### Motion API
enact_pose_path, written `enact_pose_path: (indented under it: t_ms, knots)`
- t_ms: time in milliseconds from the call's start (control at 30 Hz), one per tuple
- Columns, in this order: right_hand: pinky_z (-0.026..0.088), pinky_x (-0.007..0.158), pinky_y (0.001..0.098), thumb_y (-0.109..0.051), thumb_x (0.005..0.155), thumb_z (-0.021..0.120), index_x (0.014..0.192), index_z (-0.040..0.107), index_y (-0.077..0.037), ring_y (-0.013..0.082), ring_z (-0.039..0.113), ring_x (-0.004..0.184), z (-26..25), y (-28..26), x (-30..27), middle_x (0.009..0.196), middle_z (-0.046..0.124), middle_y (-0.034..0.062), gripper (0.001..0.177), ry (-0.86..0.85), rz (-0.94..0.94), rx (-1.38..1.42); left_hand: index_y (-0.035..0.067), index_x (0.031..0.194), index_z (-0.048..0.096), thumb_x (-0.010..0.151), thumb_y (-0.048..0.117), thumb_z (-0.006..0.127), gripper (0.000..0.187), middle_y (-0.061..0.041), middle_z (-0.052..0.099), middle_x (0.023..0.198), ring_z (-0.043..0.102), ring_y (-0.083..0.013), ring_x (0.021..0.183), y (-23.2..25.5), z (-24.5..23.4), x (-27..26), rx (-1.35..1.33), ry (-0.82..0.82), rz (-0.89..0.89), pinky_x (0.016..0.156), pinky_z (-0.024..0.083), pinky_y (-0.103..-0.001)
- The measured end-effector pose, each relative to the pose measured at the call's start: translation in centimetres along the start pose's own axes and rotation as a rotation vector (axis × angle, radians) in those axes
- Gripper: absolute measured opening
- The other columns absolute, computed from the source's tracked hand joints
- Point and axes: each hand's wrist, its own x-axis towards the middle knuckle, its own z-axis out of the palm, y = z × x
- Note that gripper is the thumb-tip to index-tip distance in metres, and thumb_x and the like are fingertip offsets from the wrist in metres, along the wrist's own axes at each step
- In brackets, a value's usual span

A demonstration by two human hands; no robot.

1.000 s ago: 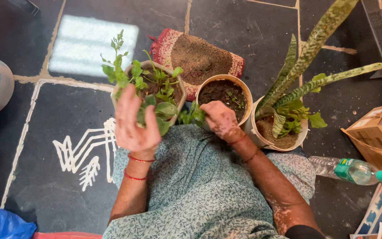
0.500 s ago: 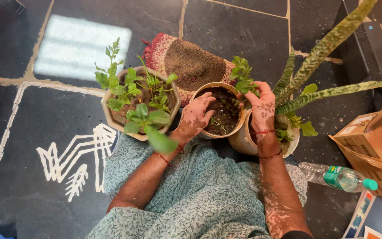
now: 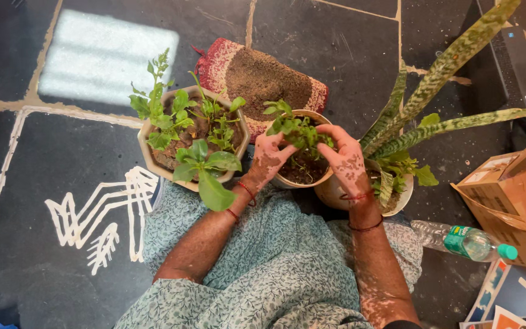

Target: The person waters several potted plants using a plastic water bottle. They pour water into the soil of each pot and then use their hands to adjust the leaves and soil.

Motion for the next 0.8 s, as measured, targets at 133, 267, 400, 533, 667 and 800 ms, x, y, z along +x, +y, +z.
enact_pose_path:
  t_ms: [133,267,400,533,667,800]
  knots:
    - [0.050,0.100,0.0326,-0.001,0.080,0.073,0.136,0.055,0.000,0.0207,0.060,0.122,-0.3,-1.2,-1.0,0.128,0.063,0.0099,0.059,-0.082,-0.321,-0.031,0.004,0.122,0.073,0.094,0.011,0.074,0.029,-0.011,0.080,0.106,0.076,-0.0150,0.093,0.6,-0.3,0.0,0.102,-0.066,0.035,0.079,0.058,-0.029]
    - [0.054,0.090,0.0321,-0.003,0.082,0.077,0.125,0.064,0.004,0.0214,0.069,0.106,0.7,-0.3,-0.9,0.118,0.070,0.0129,0.045,0.050,-0.435,-0.337,0.003,0.122,0.070,0.091,0.008,0.074,0.031,-0.012,0.077,0.110,0.075,-0.0175,0.099,0.6,0.2,-0.1,0.066,-0.076,0.174,0.086,0.059,-0.030]
    - [0.057,0.083,0.0277,-0.004,0.091,0.071,0.116,0.071,0.002,0.0121,0.069,0.095,0.7,1.5,-0.7,0.105,0.076,0.0072,0.025,0.083,-0.275,-0.106,0.003,0.129,0.063,0.085,0.011,0.081,0.048,-0.010,0.073,0.116,0.071,-0.0170,0.099,1.5,-1.3,0.6,0.027,-0.031,0.152,0.087,0.058,-0.030]
    - [0.056,0.081,0.0252,-0.008,0.091,0.072,0.120,0.071,-0.001,0.0074,0.067,0.094,0.1,2.3,-0.6,0.107,0.076,0.0040,0.029,0.020,-0.131,0.024,0.002,0.143,0.050,0.091,0.007,0.076,0.058,-0.009,0.067,0.131,0.065,-0.0184,0.116,1.3,-3.1,1.2,-0.315,-0.102,-0.012,0.098,0.056,-0.031]
    - [0.055,0.078,0.0264,-0.008,0.090,0.075,0.116,0.067,0.001,0.0084,0.066,0.090,0.3,2.3,-0.2,0.103,0.075,0.0048,0.028,0.156,-0.105,-0.001,0.001,0.135,0.059,0.089,0.006,0.075,0.049,-0.011,0.071,0.124,0.070,-0.0199,0.108,-0.5,-1.6,1.3,-0.175,-0.019,-0.100,0.090,0.060,-0.033]
    - [0.055,0.076,0.0287,-0.008,0.092,0.074,0.118,0.063,0.004,0.0111,0.067,0.090,0.4,2.2,-0.3,0.101,0.073,0.0077,0.031,0.363,-0.163,-0.175,0.003,0.130,0.065,0.093,0.006,0.074,0.038,-0.012,0.075,0.117,0.073,-0.0210,0.107,-1.1,-1.5,0.9,0.187,0.097,0.025,0.090,0.061,-0.033]
